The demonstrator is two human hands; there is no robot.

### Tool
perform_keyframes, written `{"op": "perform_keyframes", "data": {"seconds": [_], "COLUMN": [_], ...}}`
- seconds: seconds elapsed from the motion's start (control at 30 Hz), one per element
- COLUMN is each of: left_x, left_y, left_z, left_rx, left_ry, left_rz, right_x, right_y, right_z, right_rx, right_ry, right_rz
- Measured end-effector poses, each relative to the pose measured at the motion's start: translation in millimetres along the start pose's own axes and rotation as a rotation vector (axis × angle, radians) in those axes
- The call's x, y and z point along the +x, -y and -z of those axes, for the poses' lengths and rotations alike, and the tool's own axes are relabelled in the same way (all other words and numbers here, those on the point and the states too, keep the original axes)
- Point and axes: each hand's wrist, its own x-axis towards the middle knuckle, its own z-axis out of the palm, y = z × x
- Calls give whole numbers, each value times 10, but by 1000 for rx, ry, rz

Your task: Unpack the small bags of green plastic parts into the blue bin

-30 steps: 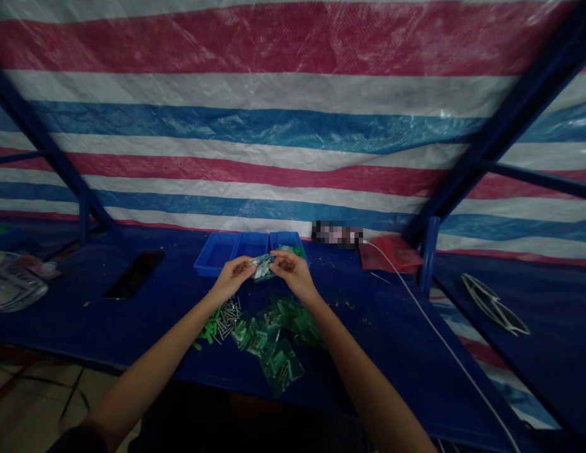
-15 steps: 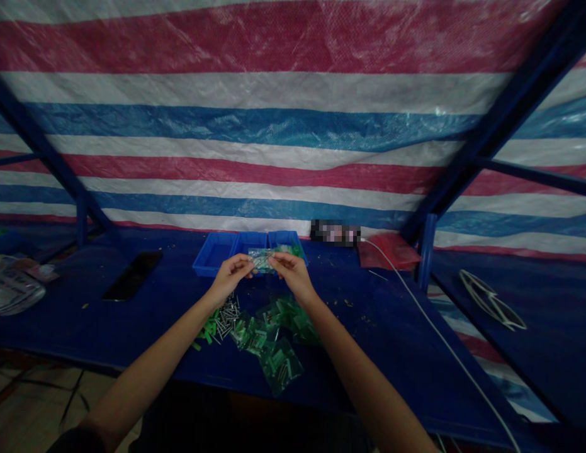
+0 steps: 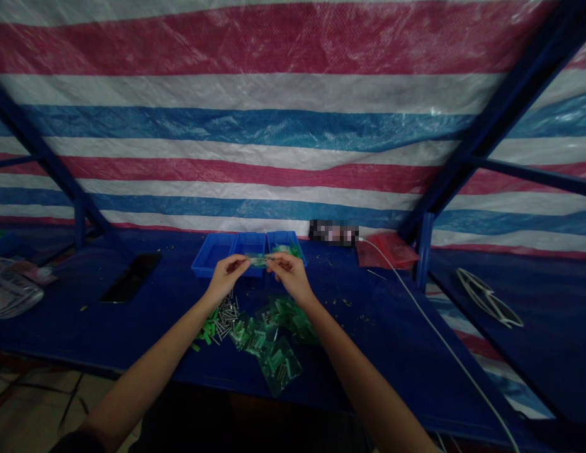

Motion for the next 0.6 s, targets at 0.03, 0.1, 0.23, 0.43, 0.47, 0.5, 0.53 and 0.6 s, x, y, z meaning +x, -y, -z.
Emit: {"op": "perform_keyframes", "data": {"seconds": [0.03,0.1,0.23,0.43,0.47,0.5,0.53,0.6], "left_x": [-2,-11,-27,-25,-22,-18,-15,-10], "left_y": [-25,-86,-189,-170,-156,-143,-132,-116], "left_z": [4,15,34,10,6,3,2,2], "left_rx": [-36,-161,-439,-298,-281,-271,-268,-269], "left_ry": [1,7,43,33,39,47,54,71], "left_rz": [28,100,206,182,178,172,166,162], "right_x": [3,4,-10,-37,-37,-37,-37,-35], "right_y": [-8,-21,-15,20,22,23,23,22], "right_z": [6,19,43,30,23,16,11,3], "right_rx": [-3,-12,-31,-136,-153,-167,-179,-195], "right_ry": [9,23,-7,-52,-55,-57,-60,-66], "right_rz": [6,23,73,114,124,134,141,151]}}
